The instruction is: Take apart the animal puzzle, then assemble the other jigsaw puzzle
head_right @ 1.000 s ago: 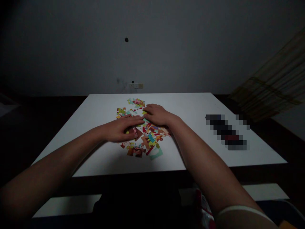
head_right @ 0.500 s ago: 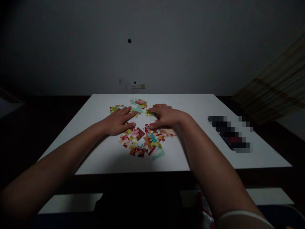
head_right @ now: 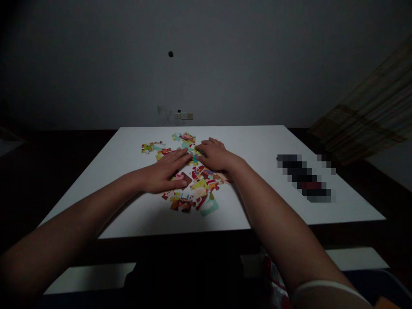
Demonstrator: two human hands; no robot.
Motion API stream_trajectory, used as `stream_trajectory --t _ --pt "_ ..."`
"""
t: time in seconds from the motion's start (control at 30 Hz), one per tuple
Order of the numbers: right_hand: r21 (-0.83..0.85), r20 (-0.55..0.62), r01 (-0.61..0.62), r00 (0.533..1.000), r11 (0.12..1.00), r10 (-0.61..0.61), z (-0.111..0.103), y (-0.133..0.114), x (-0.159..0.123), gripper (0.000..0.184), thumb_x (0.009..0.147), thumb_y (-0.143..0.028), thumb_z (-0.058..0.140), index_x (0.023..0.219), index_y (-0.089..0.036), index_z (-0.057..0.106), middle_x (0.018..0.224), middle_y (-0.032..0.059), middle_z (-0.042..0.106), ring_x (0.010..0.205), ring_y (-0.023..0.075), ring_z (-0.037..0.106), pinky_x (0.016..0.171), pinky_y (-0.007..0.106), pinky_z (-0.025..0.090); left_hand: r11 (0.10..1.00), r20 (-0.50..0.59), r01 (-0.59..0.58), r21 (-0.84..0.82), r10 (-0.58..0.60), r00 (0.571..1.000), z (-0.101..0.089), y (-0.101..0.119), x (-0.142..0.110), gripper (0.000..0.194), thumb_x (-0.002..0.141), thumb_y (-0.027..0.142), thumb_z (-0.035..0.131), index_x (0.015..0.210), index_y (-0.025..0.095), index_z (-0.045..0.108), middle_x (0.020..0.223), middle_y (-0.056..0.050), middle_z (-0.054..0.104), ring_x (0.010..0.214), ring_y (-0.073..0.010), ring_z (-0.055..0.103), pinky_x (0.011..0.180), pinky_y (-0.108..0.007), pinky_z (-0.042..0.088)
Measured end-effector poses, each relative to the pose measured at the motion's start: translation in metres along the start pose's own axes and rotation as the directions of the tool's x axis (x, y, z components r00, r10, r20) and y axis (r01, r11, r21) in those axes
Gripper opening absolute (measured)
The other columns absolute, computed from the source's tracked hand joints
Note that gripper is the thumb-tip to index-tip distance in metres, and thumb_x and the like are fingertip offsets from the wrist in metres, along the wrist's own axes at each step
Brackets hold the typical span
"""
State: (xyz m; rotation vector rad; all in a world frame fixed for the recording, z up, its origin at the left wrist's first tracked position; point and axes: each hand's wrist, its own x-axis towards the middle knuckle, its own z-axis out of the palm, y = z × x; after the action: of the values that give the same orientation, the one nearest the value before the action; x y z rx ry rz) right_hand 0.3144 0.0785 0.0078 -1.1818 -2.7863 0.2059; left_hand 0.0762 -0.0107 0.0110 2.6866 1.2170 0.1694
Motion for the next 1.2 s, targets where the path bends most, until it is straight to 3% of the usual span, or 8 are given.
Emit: stream_trajectory --t 0.1,0.2,0.3,0.43,0.67,0.93,1.1,1.2 --pt "-0.001 -0.065 -0.006 0.998 1.000 0.006 -0.004 0.000 0.000 0.043 0.094 -0.041 0.038 0.133 -0.030 0.051 0.136 0.0068 0.051 0.132 0.0311 0.037 0.109 0.054 0.029 0.992 0.026 -0.119 -0.042 0.120 0.992 -0.001 0.007 0.002 0.089 0.080 0.071 0.049 0.152 0.030 0.018 0.159 -0.005 0.003 0.145 -0.0318 0.005 0.116 -0.049 0.014" --pt "0.076 -0.026 0.057 0.998 0.995 -0.055 -0.015 0.003 -0.007 0.058 0.087 -0.049 0.052 0.141 -0.030 0.043 0.145 0.0071 0.042 0.136 0.0309 0.032 0.111 0.049 0.029 0.984 0.093 -0.172 -0.039 0.175 0.980 0.000 0.009 0.004 0.080 0.080 0.071 0.050 0.149 0.039 0.025 0.159 0.001 0.009 0.145 -0.0313 0.006 0.116 -0.051 0.013" --pt "0.140 0.083 0.106 0.990 0.984 -0.118 -0.022 0.006 -0.014 0.090 0.070 -0.059 0.069 0.147 -0.031 0.031 0.152 0.0071 0.030 0.141 0.0343 0.022 0.113 0.052 0.025 0.992 0.100 -0.129 -0.003 0.128 0.987 0.000 0.007 0.004 0.074 0.084 0.069 0.045 0.149 0.038 0.025 0.159 0.001 0.010 0.145 -0.0309 0.008 0.115 -0.053 0.014" --pt "0.138 0.158 0.122 0.977 0.983 -0.144 -0.021 0.012 -0.016 0.101 0.061 -0.062 0.075 0.147 -0.028 0.033 0.151 0.0103 0.031 0.140 0.0381 0.023 0.113 0.055 0.021 0.997 0.053 -0.047 0.065 0.043 0.998 -0.004 -0.004 0.001 0.073 0.087 0.068 0.040 0.150 0.035 0.023 0.158 -0.002 0.011 0.144 -0.0317 0.013 0.114 -0.052 0.015" --pt "0.056 0.059 -0.010 0.998 0.998 0.007 -0.011 0.028 -0.008 0.069 0.081 -0.052 0.059 0.142 -0.024 0.043 0.146 0.0109 0.039 0.136 0.0332 0.032 0.111 0.049 0.030 0.988 0.047 0.071 0.139 -0.079 0.996 -0.005 -0.022 -0.004 0.081 0.086 0.072 0.031 0.152 0.029 0.015 0.159 -0.007 0.010 0.144 -0.0323 0.012 0.114 -0.051 0.012" --pt "-0.067 -0.100 -0.162 0.983 0.984 0.155 0.017 0.017 0.007 0.055 0.095 -0.052 0.028 0.142 -0.026 0.042 0.148 0.0101 0.038 0.136 0.0319 0.034 0.110 0.051 0.029 0.993 0.103 -0.009 0.118 -0.003 0.995 0.001 0.007 -0.003 0.079 0.089 0.070 0.023 0.154 0.027 0.007 0.159 -0.004 -0.004 0.145 -0.0320 -0.001 0.115 -0.051 0.010" --pt "0.006 -0.048 -0.111 0.993 0.994 0.111 0.020 0.005 0.012 0.059 0.096 -0.055 0.022 0.147 -0.028 0.033 0.154 0.0079 0.028 0.142 0.0339 0.021 0.112 0.059 0.021 0.988 0.118 -0.100 0.121 0.086 0.989 0.003 0.017 0.002 0.082 0.086 0.074 0.030 0.153 0.029 0.013 0.159 -0.003 -0.003 0.145 -0.0313 -0.004 0.116 -0.050 0.008" --pt "0.097 -0.047 0.042 0.998 0.994 -0.038 0.015 -0.003 0.010 0.056 0.097 -0.051 0.022 0.146 -0.028 0.035 0.153 0.0046 0.032 0.142 0.0264 0.024 0.115 0.050 0.022 0.986 0.107 -0.114 0.120 0.101 0.989 0.005 0.015 0.005 0.080 0.086 0.073 0.031 0.152 0.030 0.018 0.159 -0.003 0.003 0.145 -0.0313 0.001 0.116 -0.049 0.006"
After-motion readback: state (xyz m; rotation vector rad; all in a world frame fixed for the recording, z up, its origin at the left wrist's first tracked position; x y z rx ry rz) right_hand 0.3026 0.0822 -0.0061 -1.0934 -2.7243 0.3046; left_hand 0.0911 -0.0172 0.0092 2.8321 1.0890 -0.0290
